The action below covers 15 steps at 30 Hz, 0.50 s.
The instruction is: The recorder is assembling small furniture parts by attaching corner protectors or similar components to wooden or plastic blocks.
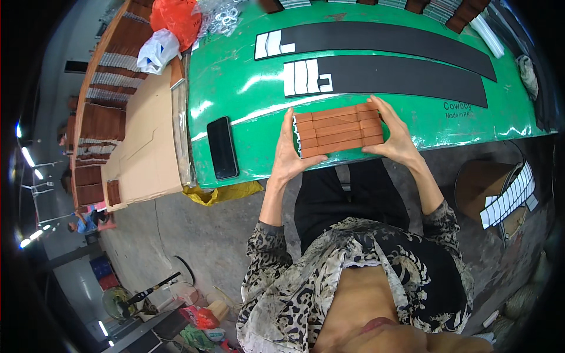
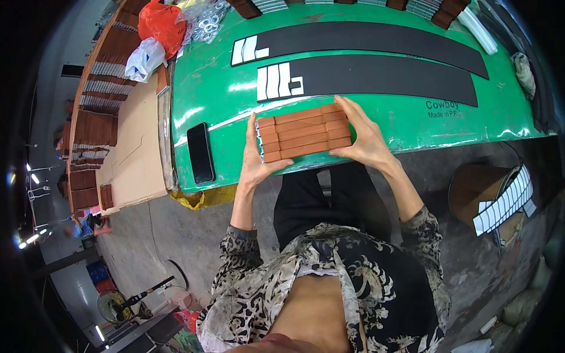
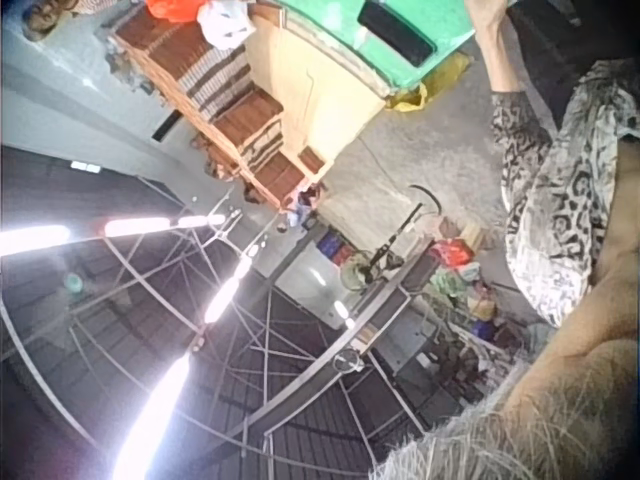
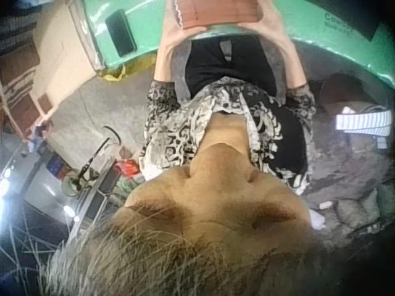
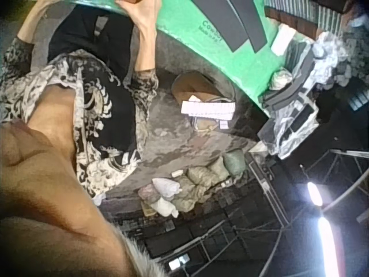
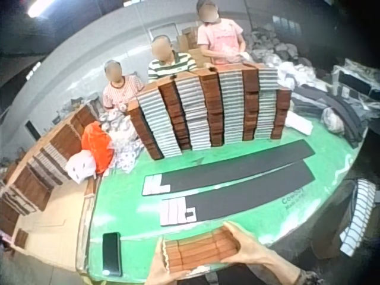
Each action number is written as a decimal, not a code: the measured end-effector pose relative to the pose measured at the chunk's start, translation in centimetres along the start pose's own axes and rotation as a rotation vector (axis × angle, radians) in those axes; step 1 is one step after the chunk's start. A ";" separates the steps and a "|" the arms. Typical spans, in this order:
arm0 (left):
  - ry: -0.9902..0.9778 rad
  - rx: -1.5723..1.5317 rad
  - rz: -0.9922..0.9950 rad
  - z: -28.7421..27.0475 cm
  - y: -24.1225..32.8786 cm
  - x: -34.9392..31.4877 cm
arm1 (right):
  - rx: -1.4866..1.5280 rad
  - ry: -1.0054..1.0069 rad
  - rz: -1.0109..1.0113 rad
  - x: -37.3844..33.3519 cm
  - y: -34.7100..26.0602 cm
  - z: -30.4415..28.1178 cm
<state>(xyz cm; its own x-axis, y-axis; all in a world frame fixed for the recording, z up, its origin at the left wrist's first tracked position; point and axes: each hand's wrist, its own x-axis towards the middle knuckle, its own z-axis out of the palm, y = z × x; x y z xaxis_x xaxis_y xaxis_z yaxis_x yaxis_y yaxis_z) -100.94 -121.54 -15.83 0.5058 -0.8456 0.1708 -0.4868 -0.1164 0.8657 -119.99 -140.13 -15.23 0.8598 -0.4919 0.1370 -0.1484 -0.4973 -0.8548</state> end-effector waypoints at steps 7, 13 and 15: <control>-0.084 -0.026 -0.060 -0.1 -2.3 0.5 | -0.019 -0.036 0.003 0.7 1.3 0.3; -0.066 -0.077 -0.033 0.9 -3.0 0.4 | -0.596 -0.081 -0.139 3.2 -2.1 0.9; -0.069 0.013 0.015 0.7 -2.3 0.7 | -0.633 -0.187 -0.184 1.7 -2.0 1.7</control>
<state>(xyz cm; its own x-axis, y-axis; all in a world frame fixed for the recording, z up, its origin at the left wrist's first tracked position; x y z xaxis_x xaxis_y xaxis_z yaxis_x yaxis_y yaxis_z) -99.96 -122.19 -18.05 0.4481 -0.8813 0.1503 -0.5033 -0.1097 0.8571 -117.39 -138.79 -14.09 0.9597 -0.2566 0.1146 -0.2005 -0.9108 -0.3608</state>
